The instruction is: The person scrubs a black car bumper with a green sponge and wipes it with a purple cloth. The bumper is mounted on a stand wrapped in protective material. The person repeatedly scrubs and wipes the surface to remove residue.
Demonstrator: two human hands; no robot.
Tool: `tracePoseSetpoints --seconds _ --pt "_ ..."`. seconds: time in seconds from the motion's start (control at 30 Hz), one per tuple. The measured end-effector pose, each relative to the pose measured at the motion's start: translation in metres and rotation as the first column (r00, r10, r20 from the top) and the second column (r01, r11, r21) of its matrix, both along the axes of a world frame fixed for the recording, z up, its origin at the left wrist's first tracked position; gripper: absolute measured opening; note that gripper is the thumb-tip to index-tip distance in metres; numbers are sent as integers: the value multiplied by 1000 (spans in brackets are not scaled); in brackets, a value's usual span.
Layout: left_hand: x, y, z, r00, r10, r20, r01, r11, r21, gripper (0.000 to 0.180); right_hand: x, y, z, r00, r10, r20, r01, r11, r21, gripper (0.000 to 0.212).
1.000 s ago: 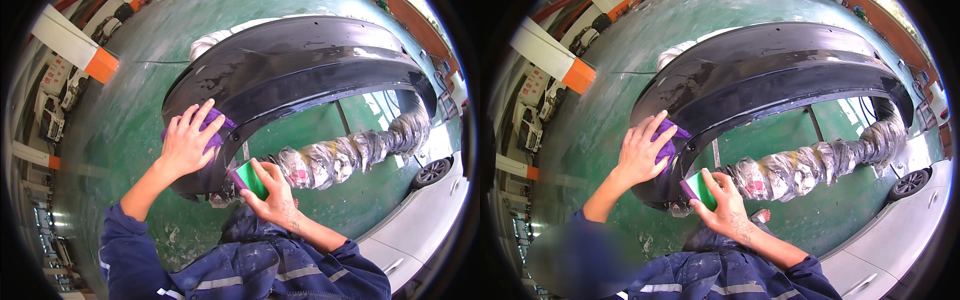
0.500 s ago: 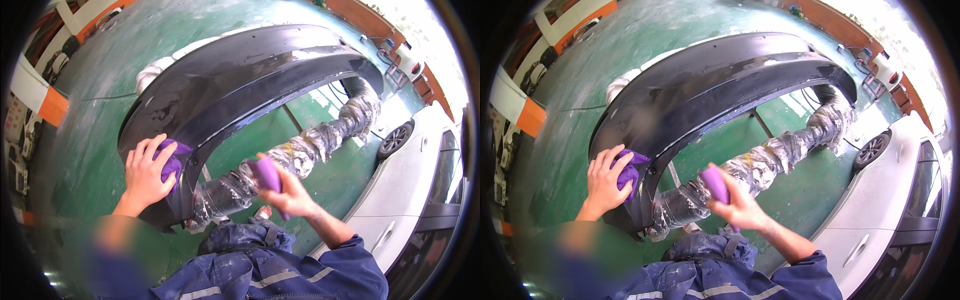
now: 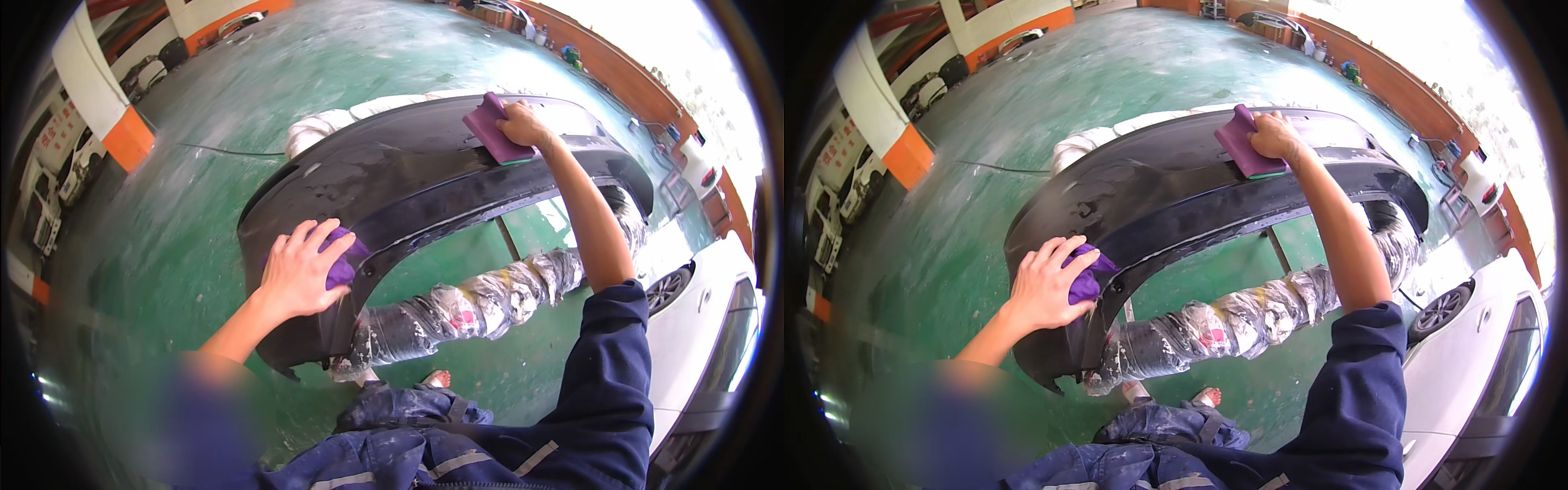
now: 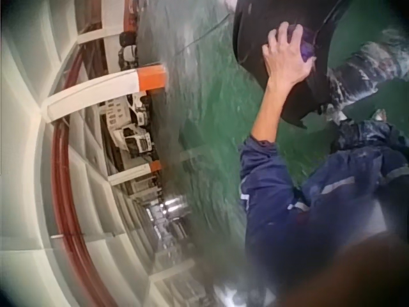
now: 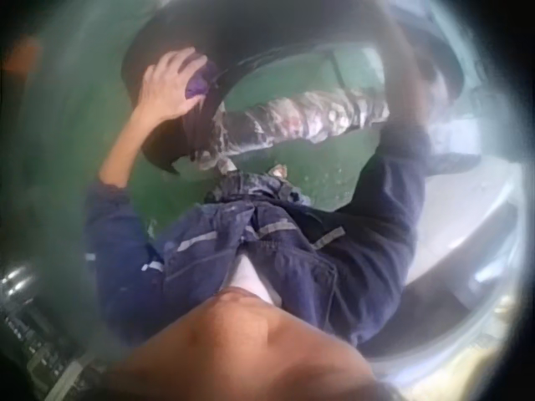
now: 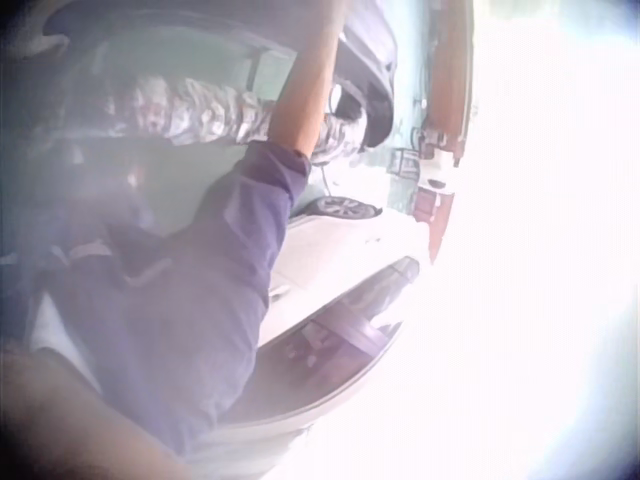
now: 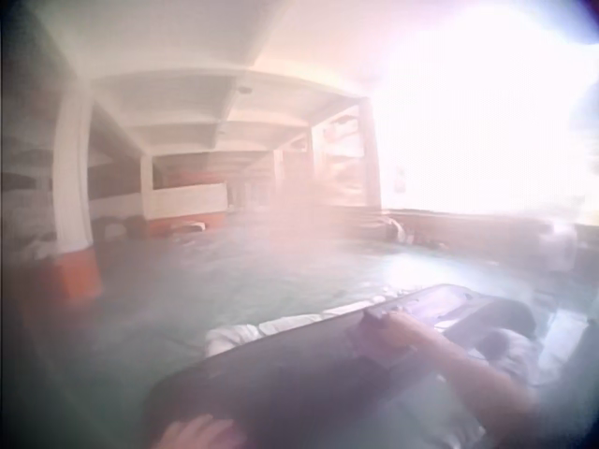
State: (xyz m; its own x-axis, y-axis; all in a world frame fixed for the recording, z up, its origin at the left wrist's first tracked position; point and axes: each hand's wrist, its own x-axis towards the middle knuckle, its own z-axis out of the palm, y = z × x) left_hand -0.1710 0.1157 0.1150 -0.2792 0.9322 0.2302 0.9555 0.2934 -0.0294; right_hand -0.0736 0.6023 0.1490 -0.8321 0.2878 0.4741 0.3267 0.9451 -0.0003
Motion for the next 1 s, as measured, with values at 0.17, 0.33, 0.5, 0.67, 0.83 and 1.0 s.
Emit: tracePoseSetpoints --seconds 0.17,0.33,0.5,0.67,0.83,1.0 --pt "0 -19 -12 998 66 -15 -60 965 253 52 19 -100 24 962 21 -274 -175 815 -553 37" --pt "-12 4 -21 999 27 17 -31 897 441 37 74 -199 -98 845 274 -458 -417 875 -245 85" --pt "-36 11 -21 999 -34 9 27 907 420 30 65 -339 -158 947 280 -156 -317 890 -328 76" --pt "-43 14 -18 990 -143 12 125 900 419 21 64 -388 -156 976 195 -98 -218 887 -407 74" --pt "-57 13 -27 978 -203 -47 204 882 425 29 57 -398 -141 998 58 -22 -61 859 -508 74" --pt "-62 10 -31 966 -259 -23 241 860 451 29 59 -491 -140 985 -18 -170 -156 311 -938 77"
